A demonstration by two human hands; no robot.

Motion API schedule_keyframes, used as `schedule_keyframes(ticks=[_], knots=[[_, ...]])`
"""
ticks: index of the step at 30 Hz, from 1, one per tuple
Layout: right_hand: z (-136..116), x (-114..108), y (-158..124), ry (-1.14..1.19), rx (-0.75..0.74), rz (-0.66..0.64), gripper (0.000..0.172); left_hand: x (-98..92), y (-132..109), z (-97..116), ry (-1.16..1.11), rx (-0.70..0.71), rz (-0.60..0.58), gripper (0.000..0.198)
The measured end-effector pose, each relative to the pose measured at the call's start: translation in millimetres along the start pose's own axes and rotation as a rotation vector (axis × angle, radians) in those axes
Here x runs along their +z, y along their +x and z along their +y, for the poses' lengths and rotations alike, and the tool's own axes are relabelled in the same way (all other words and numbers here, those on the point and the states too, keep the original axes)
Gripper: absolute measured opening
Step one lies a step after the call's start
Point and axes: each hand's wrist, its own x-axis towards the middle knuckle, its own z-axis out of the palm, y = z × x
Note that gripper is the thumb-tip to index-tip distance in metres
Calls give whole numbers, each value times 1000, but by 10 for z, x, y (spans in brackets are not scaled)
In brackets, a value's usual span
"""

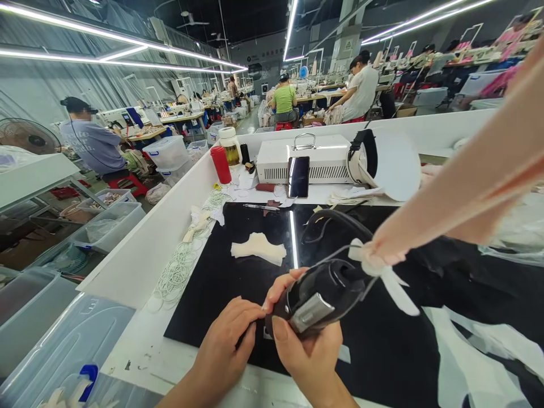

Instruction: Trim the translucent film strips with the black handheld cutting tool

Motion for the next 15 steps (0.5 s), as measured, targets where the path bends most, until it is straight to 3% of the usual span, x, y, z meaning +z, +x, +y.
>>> schedule_keyframes(ticks=[7, 11, 15], knots=[[14, -19, -57, -10, 1, -19, 35, -12, 12, -2, 33, 10, -6, 37], [105, 27, -136, -45, 23, 37, 31, 63, -42, -140, 79, 85, 14, 34], [198, 87, -146, -9, 48, 103, 43, 270, -80, -430, 129, 191, 182, 32]])
